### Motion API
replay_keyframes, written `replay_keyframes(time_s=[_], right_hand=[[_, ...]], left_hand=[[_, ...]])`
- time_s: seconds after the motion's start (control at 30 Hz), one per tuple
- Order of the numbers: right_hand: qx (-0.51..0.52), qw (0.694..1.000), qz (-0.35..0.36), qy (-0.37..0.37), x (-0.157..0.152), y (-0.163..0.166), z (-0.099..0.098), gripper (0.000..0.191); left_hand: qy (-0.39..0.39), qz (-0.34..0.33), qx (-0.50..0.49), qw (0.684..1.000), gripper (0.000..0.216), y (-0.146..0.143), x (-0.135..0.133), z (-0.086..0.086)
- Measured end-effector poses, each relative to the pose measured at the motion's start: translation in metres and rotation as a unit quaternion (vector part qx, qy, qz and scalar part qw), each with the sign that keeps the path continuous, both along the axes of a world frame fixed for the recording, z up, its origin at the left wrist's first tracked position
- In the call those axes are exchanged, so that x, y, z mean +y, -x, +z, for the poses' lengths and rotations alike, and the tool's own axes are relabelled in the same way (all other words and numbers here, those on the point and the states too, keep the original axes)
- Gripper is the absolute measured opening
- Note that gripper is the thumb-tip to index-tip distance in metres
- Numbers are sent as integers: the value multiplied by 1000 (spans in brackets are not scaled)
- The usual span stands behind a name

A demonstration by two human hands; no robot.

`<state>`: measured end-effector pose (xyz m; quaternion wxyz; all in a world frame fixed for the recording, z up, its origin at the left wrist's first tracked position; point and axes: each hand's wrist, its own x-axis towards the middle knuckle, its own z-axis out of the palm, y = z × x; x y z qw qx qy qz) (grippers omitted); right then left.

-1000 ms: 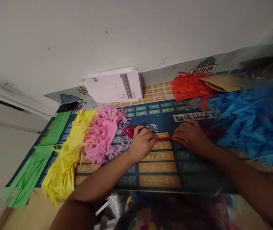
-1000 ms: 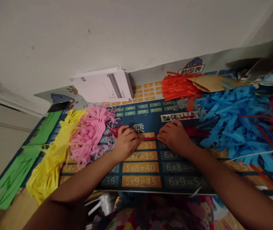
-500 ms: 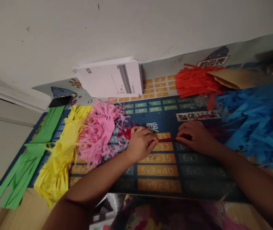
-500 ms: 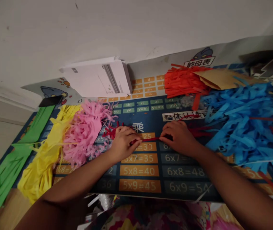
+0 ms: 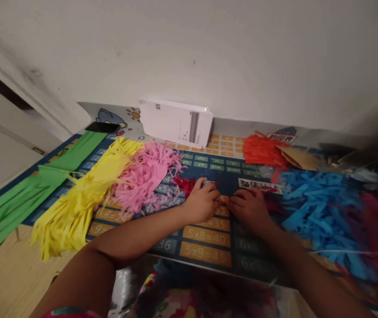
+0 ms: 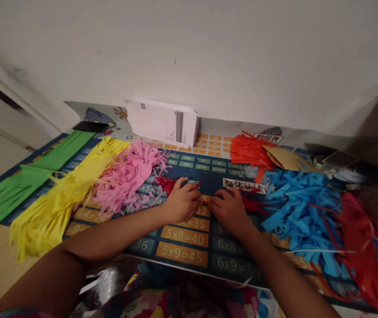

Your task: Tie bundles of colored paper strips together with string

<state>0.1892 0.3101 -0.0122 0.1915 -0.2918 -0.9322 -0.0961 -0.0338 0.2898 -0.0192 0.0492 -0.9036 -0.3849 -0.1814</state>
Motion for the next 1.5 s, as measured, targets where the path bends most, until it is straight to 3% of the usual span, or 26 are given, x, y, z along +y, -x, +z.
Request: replay_keyframes(time_s=[0.13,0.23,0.3,0.37,0.43,0.53,0.6,0.63,0.73,0.87,1.03,1.23,1.3,1.37,1.47,1.5], right_hand=[[-14,999,14,-38,-1,10,0,15],[17,1000,5,-15,0,15,15,16],[53,998,-18,43,-1,15,36,18],[108,980,-27,167,-3,15,61,26],[165,921,-4,353,-6,15,81,33],[230,758,18,610,-16,20,93,38],[282,663,2,694,-26,25,91,39],[305,630,-7,714,-33,27,88,40],[379,589,-23,713,-57,32,79,39],[517,610,-19,601,-91,42,65,31],[621,545,-60,560,-111,51,50,28],[617,612,-44,493,-121,48,48,15],[586,669,-46,454,-118,44,49,12],[505,757,-83,405,-98,34,49,15],[309,870,-256,286,-34,5,49,29],[282,876,-291,263,-8,-7,47,30]], left_hand=[[-63,9,25,998,11,-2,-1,0],[-121,10,29,992,19,3,-2,8],[-155,3,16,988,18,9,-7,24],[-194,-7,-18,981,14,16,-17,46],[-232,-19,-51,971,10,21,-30,70],[-270,-29,-64,960,11,23,-48,95],[-278,-23,-65,958,12,22,-59,102],[-279,-19,-70,958,12,22,-64,102],[-270,-6,-116,956,8,19,-79,99],[-197,48,-267,942,5,5,-99,89],[-102,87,-370,919,11,-14,-111,76],[-42,42,-400,915,14,-17,-109,72],[-40,39,-417,907,11,-15,-108,69],[-26,45,-438,898,11,-12,-108,67],[82,64,-506,856,14,-6,-109,66],[149,71,-547,820,18,-5,-111,66]])
